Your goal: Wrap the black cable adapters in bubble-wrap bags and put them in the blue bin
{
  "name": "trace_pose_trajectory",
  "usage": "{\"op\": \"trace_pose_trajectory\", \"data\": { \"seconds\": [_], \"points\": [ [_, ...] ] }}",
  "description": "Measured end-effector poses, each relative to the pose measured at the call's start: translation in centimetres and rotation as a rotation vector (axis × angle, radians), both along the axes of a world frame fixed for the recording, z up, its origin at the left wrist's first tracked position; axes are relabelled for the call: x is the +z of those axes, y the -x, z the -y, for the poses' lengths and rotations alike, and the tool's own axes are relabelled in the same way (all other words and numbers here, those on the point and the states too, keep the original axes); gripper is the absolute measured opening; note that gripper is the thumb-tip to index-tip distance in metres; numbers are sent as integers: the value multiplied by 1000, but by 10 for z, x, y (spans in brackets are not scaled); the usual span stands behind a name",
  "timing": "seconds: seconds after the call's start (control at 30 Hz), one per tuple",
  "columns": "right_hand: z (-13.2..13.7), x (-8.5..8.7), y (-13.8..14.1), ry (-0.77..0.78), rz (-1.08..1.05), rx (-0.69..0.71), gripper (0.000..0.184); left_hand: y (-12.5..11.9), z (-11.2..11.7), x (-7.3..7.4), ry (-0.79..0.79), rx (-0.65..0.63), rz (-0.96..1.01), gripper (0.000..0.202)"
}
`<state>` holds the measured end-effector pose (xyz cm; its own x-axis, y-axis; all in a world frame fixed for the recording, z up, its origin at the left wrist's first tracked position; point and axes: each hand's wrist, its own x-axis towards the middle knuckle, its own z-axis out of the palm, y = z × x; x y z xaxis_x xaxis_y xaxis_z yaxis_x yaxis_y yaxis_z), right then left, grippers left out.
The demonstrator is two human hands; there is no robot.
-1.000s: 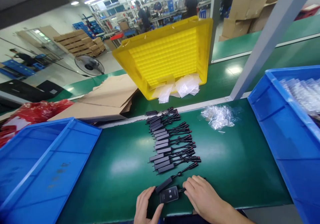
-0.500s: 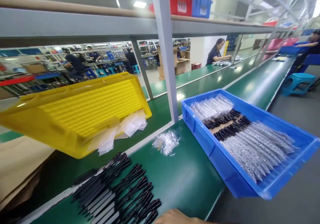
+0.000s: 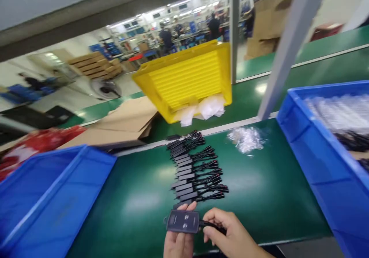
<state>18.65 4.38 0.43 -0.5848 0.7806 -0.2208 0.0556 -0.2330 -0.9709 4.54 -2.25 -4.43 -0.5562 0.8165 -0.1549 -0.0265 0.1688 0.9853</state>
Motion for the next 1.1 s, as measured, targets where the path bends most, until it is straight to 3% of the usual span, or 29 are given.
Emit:
{"op": "trace_pose_trajectory", "data": {
  "seconds": [0.07,0.17,0.27,0.33,0.5,0.63,0.83,1.0,1.1],
  "points": [
    [1,-2,-3,-24,9,63,21,-1,-8,-2,-77,-4,293,53],
    [-4,0,-13,-287,87,21,21,0,-14,4,-230,-106,544,48],
    [-14,10,-21,-618,138,-82,16,1,-13,9,-323,-258,613,44],
    [-20,19,-22,-775,128,-59,15,2,-10,8,-318,-342,634,44],
    [-24,32,-9,-998,137,52,25,-3,1,-1,-229,-355,596,42],
    [-23,32,-3,-1069,154,34,25,-9,4,7,-128,-269,587,53],
    [-20,29,-5,-1102,189,13,25,-10,-4,28,-85,-264,455,58],
    [-21,31,-5,-1100,178,-20,30,-8,1,24,-66,-224,355,63],
    [-20,35,-6,-1050,168,6,27,-6,2,22,-62,-126,350,58]
  ]
}}
